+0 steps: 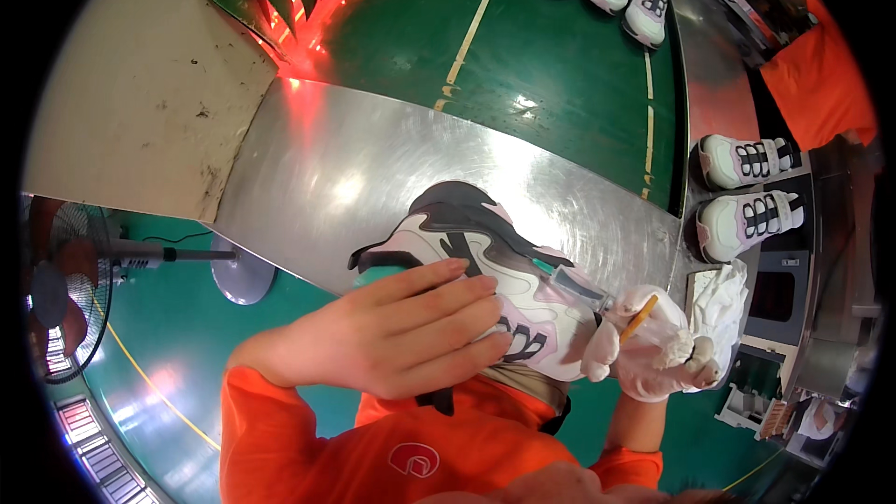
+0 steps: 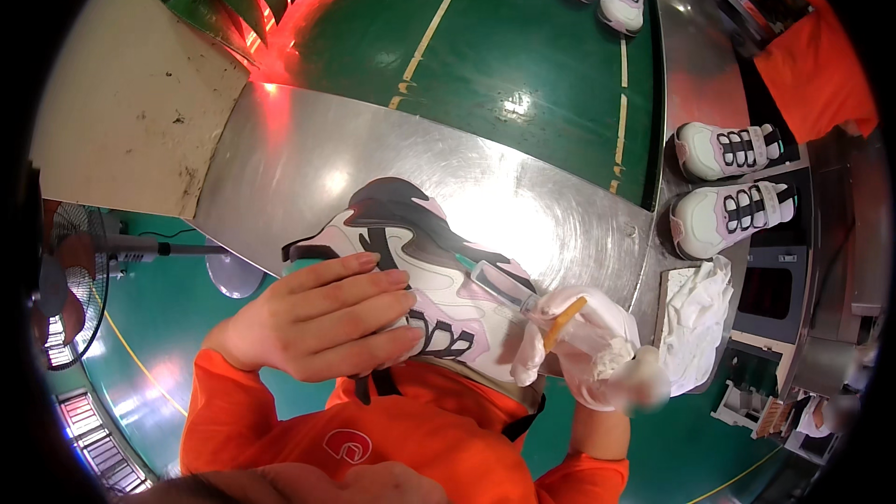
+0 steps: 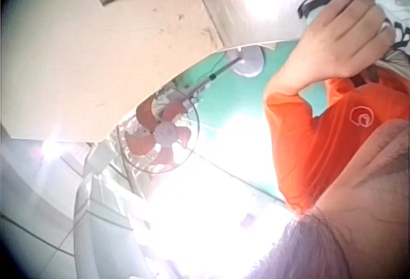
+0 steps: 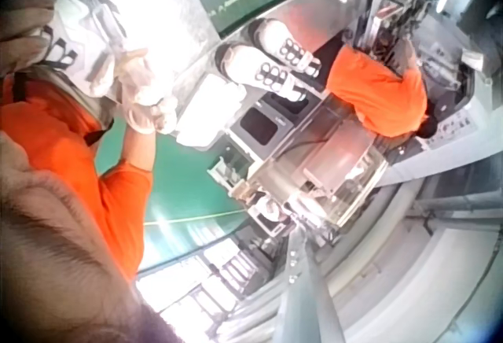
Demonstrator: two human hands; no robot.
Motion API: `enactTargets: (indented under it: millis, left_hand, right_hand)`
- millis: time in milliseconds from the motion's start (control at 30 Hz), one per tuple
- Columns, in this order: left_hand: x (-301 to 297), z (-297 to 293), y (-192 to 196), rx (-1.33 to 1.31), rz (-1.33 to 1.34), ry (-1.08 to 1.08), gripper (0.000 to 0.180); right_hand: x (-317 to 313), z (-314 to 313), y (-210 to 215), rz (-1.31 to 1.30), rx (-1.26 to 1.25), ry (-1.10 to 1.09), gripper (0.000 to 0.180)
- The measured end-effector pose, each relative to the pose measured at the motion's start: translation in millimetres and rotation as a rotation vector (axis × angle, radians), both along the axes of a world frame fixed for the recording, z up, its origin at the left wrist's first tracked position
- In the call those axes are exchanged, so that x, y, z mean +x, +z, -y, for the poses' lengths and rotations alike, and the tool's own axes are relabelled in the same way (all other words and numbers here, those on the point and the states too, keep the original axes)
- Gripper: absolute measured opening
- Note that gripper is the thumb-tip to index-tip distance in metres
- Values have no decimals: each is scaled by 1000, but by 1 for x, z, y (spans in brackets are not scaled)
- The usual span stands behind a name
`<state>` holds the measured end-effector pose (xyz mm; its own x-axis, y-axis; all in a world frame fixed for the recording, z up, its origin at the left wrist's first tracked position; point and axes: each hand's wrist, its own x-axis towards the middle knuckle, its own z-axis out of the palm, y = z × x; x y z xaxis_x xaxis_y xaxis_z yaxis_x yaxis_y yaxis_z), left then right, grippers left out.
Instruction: The person injects a liquid substance into the seams of white and grey sneakers using a syringe. They handle the shoes one by one, rotating them to access different areas, and place the treated shoes on a metal table.
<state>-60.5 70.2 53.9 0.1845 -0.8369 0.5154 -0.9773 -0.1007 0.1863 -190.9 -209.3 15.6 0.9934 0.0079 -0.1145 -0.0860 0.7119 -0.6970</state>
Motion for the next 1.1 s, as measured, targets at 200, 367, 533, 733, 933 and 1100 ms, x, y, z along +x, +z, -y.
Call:
enactTargets:
  millis: [200,367,533,733,933,1100]
  left_hand:
    - [0,0,-2,-8,15,-3,20]
    - [-1,1,-2,-20,14,10,20]
    - [-4,1,-1,-8,12,36,19]
    - [-6,3,1,8,-5,47,16]
    - [-8,3,0,6,-6,65,18]
    - [-9,7,4,32,-37,61,23]
  right_hand:
    - [9,-10,22,-33,-136,15,76]
    - [10,-4,24,63,-257,39,73]
    - [6,2,37,74,-355,27,78]
    - [7,14,55,8,-297,131,81]
    - [-5,24,59,-22,-267,133,89]
    - [-27,33,53,-53,-276,80,97]
